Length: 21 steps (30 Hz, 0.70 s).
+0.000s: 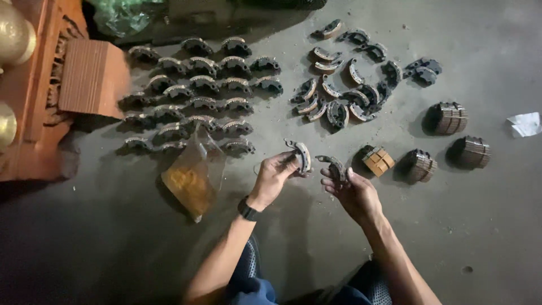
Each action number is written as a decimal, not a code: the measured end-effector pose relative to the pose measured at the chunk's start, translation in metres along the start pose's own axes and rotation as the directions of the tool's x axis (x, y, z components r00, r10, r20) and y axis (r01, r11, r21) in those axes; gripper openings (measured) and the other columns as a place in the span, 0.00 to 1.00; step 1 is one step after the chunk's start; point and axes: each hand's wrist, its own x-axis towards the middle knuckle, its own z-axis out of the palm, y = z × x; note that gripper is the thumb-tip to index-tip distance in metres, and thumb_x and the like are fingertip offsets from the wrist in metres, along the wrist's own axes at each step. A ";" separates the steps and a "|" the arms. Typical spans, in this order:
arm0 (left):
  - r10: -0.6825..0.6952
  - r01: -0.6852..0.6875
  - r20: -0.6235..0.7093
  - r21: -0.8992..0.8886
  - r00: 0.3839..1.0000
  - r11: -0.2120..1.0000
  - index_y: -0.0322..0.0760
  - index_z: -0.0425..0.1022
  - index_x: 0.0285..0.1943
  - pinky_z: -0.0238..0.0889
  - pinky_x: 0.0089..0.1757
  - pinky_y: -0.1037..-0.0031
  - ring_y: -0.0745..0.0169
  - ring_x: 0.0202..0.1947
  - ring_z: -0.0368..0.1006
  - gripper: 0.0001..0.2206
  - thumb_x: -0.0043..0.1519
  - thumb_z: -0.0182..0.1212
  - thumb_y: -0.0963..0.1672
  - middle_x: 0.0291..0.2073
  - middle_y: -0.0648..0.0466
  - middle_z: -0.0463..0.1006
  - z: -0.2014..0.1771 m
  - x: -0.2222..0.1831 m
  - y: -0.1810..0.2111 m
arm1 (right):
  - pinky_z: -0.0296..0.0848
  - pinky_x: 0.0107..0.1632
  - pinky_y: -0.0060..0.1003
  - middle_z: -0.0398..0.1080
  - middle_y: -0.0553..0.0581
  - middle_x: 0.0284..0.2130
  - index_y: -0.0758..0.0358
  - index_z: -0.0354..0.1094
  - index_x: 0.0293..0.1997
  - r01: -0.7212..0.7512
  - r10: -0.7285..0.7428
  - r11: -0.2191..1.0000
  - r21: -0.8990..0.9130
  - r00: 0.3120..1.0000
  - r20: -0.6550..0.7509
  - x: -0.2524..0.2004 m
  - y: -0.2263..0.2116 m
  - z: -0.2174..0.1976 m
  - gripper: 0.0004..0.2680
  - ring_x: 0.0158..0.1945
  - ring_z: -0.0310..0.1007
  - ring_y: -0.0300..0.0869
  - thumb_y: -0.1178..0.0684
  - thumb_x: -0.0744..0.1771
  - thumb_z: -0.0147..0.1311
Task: Sorting and bundling motorcycle drum brake shoes using rubber bands.
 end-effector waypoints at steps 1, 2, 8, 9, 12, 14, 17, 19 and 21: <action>0.005 -0.002 -0.025 0.105 1.000 0.994 0.27 0.78 0.54 0.77 0.46 0.71 0.63 0.43 0.80 0.11 0.71 0.58 0.43 0.42 0.51 0.82 0.004 -0.003 0.004 | 0.74 0.52 0.45 0.74 0.70 0.52 0.73 0.64 0.60 -0.008 0.007 0.998 0.067 1.000 0.008 -0.001 0.002 0.001 0.17 0.49 0.77 0.52 0.48 0.71 0.42; 0.012 -0.001 -0.049 0.209 0.999 0.978 0.29 0.78 0.55 0.77 0.45 0.72 0.64 0.41 0.80 0.12 0.69 0.58 0.44 0.40 0.52 0.82 0.008 -0.005 0.008 | 0.73 0.52 0.42 0.74 0.67 0.53 0.72 0.65 0.60 -0.016 0.014 0.991 0.133 1.000 0.017 -0.002 0.004 0.002 0.17 0.49 0.76 0.50 0.48 0.71 0.40; 0.062 -0.017 -0.080 0.468 0.995 0.884 0.30 0.80 0.53 0.75 0.47 0.74 0.67 0.43 0.80 0.12 0.67 0.61 0.45 0.43 0.52 0.84 0.013 -0.011 0.001 | 0.73 0.48 0.42 0.74 0.62 0.45 0.72 0.66 0.58 0.048 -0.040 0.990 0.132 0.997 -0.061 0.009 0.015 -0.011 0.15 0.48 0.76 0.52 0.49 0.71 0.46; 0.049 -0.010 -0.072 0.472 0.996 0.882 0.30 0.80 0.53 0.75 0.47 0.74 0.67 0.43 0.80 0.12 0.67 0.61 0.45 0.43 0.52 0.84 0.018 -0.013 0.002 | 0.73 0.48 0.42 0.74 0.62 0.45 0.72 0.66 0.58 0.054 -0.044 0.988 0.144 0.997 -0.071 0.008 0.015 -0.013 0.15 0.48 0.76 0.52 0.49 0.71 0.46; 0.008 0.032 -0.105 0.373 0.994 0.927 0.28 0.81 0.51 0.72 0.48 0.76 0.69 0.44 0.77 0.12 0.69 0.61 0.44 0.43 0.53 0.82 0.027 -0.019 0.002 | 0.75 0.52 0.45 0.73 0.63 0.44 0.72 0.66 0.56 0.059 -0.070 0.977 0.205 0.997 0.044 0.010 0.021 -0.019 0.14 0.48 0.75 0.53 0.50 0.71 0.50; -0.012 0.062 -0.127 0.401 0.992 0.914 0.29 0.81 0.53 0.71 0.48 0.77 0.70 0.44 0.77 0.11 0.68 0.61 0.43 0.43 0.54 0.83 0.027 -0.021 -0.001 | 0.73 0.47 0.42 0.75 0.63 0.43 0.71 0.69 0.54 0.034 -0.071 0.958 0.284 0.990 0.120 0.017 0.029 -0.025 0.14 0.44 0.75 0.51 0.49 0.70 0.51; -0.020 0.060 -0.115 0.360 0.993 0.931 0.28 0.80 0.53 0.71 0.49 0.76 0.68 0.44 0.76 0.11 0.67 0.62 0.42 0.43 0.54 0.82 0.027 -0.021 -0.005 | 0.73 0.47 0.40 0.75 0.63 0.42 0.70 0.70 0.52 -0.009 -0.043 0.947 0.321 0.987 0.157 0.017 0.030 -0.025 0.13 0.44 0.75 0.49 0.48 0.71 0.52; -0.049 0.087 -0.115 0.361 0.992 0.929 0.29 0.80 0.52 0.72 0.48 0.76 0.68 0.43 0.77 0.10 0.67 0.61 0.42 0.43 0.54 0.82 0.032 -0.021 -0.003 | 0.74 0.47 0.40 0.76 0.63 0.42 0.71 0.69 0.52 -0.008 -0.045 0.952 0.307 0.985 0.164 0.014 0.027 -0.021 0.13 0.44 0.75 0.49 0.48 0.70 0.52; -0.074 0.112 -0.117 0.360 0.990 0.926 0.29 0.80 0.50 0.73 0.48 0.76 0.68 0.43 0.78 0.09 0.67 0.60 0.42 0.42 0.54 0.83 0.032 -0.021 -0.005 | 0.74 0.46 0.41 0.76 0.62 0.42 0.71 0.69 0.52 -0.008 -0.044 0.957 0.289 0.984 0.174 0.010 0.025 -0.019 0.13 0.44 0.75 0.49 0.48 0.70 0.52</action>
